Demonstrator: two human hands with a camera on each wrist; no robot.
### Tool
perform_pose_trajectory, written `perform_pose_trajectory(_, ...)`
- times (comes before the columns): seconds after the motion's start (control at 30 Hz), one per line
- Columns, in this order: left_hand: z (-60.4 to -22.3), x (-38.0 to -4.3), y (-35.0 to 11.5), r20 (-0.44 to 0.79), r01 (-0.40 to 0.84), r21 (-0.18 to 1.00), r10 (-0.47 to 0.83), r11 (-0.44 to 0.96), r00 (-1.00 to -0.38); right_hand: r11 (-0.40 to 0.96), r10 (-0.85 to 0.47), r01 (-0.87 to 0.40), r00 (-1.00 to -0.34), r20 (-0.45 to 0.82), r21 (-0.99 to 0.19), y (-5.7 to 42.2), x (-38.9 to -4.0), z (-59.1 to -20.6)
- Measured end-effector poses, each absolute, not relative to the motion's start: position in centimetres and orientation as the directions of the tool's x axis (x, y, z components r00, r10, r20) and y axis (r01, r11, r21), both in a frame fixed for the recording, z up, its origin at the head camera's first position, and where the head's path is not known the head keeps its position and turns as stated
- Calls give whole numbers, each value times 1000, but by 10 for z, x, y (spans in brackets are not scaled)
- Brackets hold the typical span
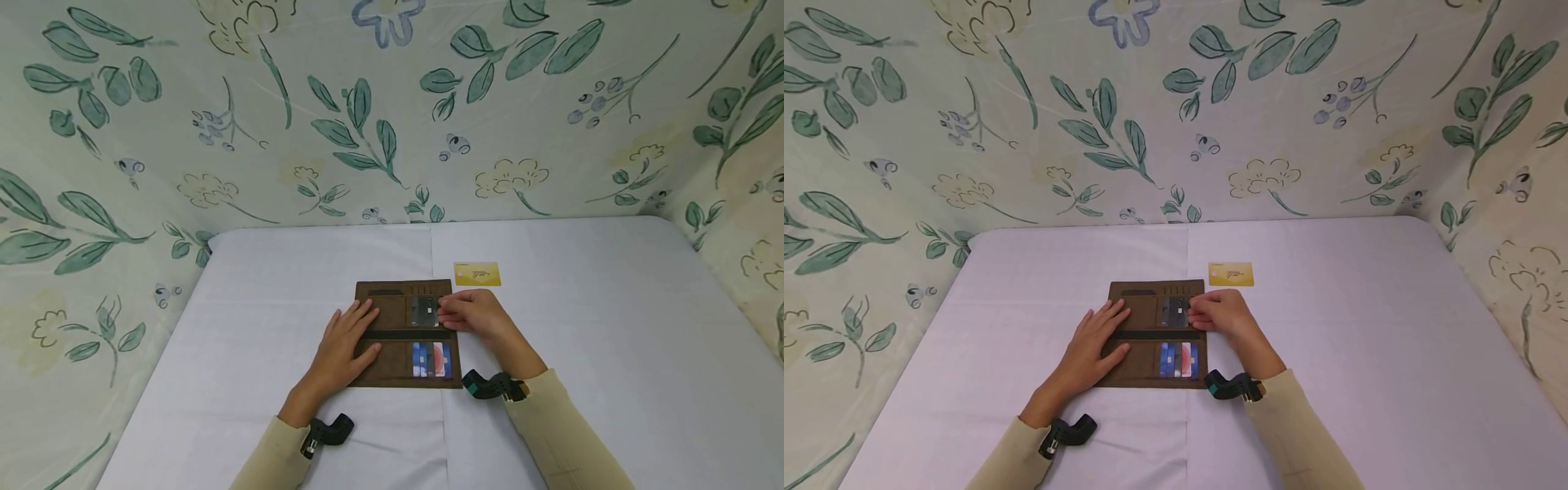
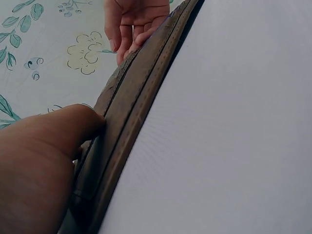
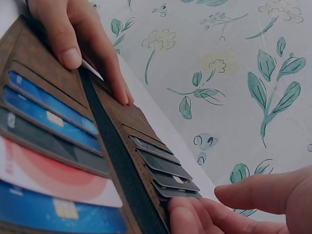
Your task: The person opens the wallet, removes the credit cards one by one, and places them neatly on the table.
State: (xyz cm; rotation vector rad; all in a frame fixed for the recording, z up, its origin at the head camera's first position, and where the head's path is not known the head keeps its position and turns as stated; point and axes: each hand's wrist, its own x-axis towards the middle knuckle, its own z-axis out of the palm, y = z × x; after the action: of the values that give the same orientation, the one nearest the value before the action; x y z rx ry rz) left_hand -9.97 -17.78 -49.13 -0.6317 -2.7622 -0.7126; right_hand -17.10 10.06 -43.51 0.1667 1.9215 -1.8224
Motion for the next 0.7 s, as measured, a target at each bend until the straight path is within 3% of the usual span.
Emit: perform_pose_trajectory(0.7,-488,-98,-176,331,480,398,365,782,-870,80,-271,446,-851,-450,-891,103,-174,-439)
